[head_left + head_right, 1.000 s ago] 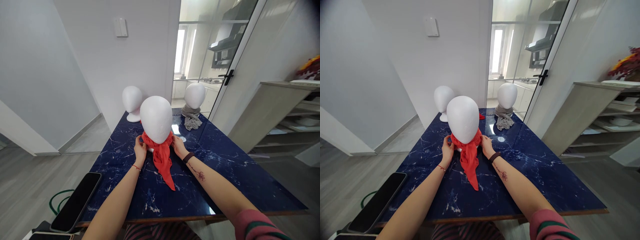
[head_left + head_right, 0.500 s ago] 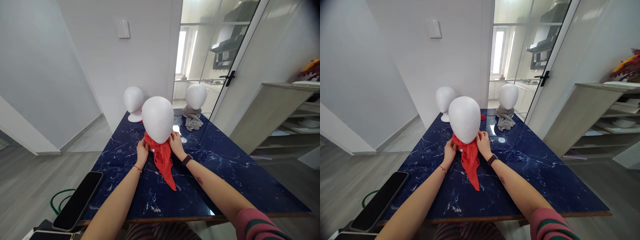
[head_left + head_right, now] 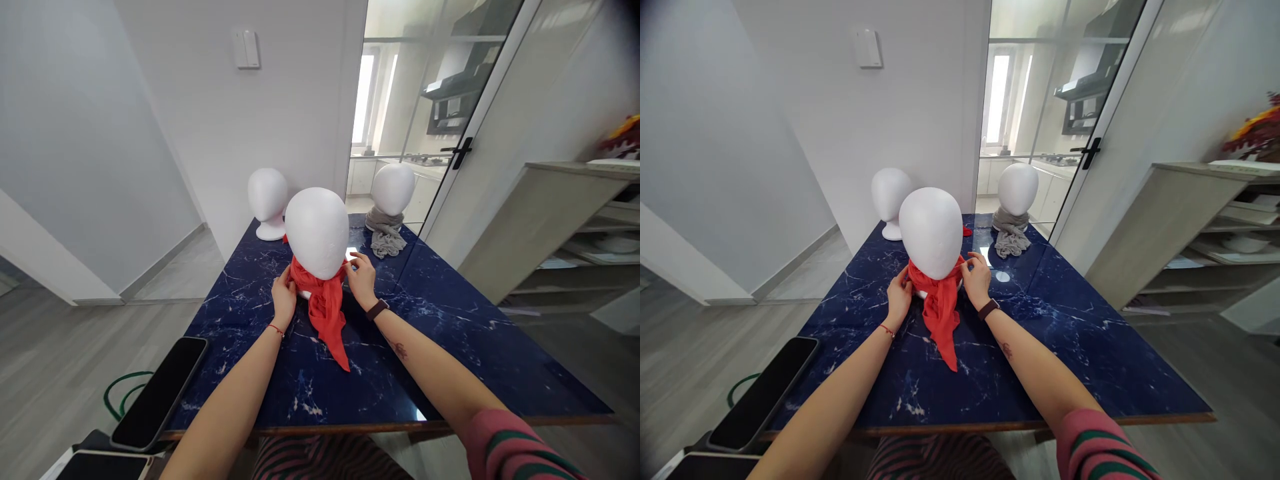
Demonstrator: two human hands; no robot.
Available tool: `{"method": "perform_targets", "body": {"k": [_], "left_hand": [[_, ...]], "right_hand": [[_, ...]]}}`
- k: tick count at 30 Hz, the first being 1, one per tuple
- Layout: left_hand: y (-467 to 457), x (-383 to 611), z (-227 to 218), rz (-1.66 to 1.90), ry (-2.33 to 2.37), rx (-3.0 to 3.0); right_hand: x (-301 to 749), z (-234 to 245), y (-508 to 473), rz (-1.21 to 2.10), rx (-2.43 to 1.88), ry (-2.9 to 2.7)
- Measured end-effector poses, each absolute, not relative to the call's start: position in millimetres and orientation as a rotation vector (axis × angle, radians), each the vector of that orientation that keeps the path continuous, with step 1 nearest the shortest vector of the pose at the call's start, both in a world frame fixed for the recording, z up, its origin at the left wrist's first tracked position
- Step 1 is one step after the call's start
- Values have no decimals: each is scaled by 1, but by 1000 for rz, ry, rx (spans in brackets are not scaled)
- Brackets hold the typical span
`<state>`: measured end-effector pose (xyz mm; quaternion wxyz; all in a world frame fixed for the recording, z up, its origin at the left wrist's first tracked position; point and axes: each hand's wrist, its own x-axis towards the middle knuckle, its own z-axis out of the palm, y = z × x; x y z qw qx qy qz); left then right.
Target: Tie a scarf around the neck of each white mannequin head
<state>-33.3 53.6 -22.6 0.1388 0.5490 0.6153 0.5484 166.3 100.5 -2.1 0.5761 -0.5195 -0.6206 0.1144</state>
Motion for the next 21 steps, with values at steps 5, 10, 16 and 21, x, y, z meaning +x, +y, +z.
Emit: {"method": "perform_targets", "body": {"k": [5,10,16,21], "left_hand": [[53,-34,-23,1466,1833,1720],[56,-34,-21,1621,1716,1674],[48,-33,-13,1699,1828,1464],[19,-30,2,1598,1689,1680]], "right_hand": [[160,-10,97,425,-1088,-1526],[157,-17,96,538,-1002,-1539],[158,-16,91,427,-1119,-1484],[159,-14,77,557,-1337,-1306]]}}
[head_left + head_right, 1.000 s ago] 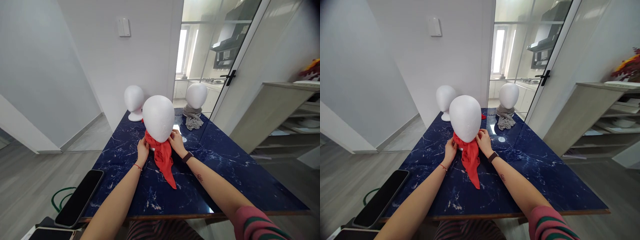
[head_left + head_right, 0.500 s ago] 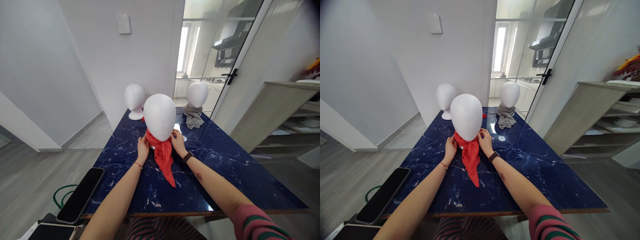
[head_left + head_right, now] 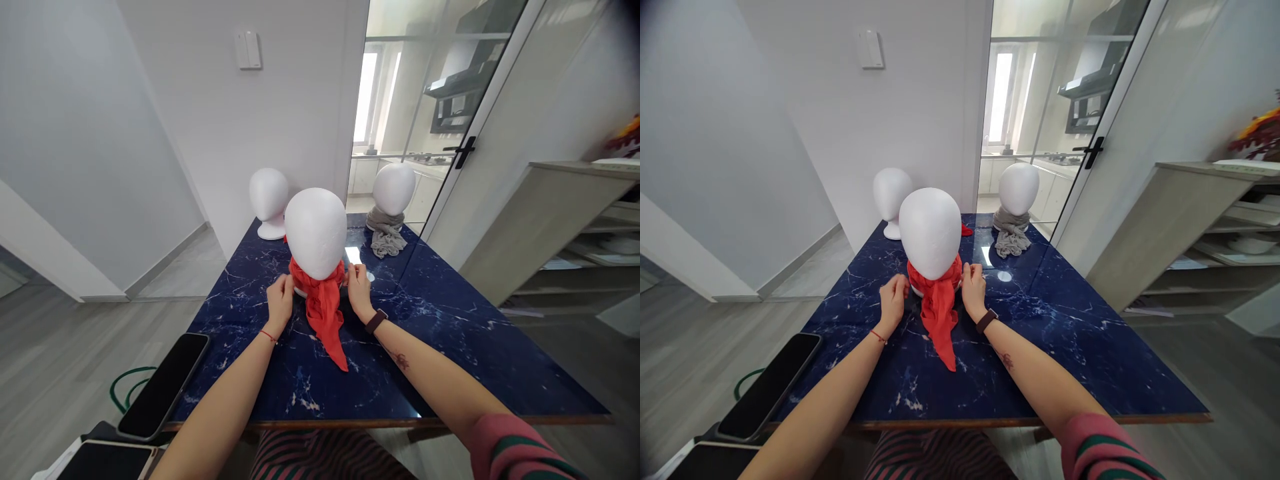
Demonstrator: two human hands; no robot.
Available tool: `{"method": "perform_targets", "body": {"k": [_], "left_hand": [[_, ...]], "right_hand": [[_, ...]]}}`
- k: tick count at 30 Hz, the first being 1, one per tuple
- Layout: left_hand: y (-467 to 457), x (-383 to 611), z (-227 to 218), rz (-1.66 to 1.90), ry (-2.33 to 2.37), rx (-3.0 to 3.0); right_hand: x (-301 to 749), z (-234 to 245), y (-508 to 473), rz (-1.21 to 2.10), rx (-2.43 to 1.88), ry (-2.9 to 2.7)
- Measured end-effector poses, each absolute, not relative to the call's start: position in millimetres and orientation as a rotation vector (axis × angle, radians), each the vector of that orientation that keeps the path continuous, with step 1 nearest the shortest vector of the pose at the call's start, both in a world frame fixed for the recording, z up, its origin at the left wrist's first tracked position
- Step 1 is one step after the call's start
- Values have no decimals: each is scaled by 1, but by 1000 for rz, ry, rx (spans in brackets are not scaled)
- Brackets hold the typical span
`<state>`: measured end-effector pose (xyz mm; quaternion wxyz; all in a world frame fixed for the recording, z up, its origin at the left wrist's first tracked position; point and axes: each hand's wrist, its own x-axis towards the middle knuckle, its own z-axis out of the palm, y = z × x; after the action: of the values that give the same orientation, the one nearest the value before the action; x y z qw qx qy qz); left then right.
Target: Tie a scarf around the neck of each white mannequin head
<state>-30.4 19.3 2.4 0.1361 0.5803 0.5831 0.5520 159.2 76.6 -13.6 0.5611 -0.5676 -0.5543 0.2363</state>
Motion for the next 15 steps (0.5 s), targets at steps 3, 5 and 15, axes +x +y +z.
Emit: {"method": "perform_targets", "body": {"k": [3,5,15], "left_hand": [[8,-17,8,1283,1522,1909],[6,-7,8,1085,1451,1829],[-26,-25,21,249,888,1087]], "right_hand": [[157,-12,68,640,-1387,-1356],[155,-12,65,616,-1402,-1405],[158,-21,72,600,-1536,-1524]]}}
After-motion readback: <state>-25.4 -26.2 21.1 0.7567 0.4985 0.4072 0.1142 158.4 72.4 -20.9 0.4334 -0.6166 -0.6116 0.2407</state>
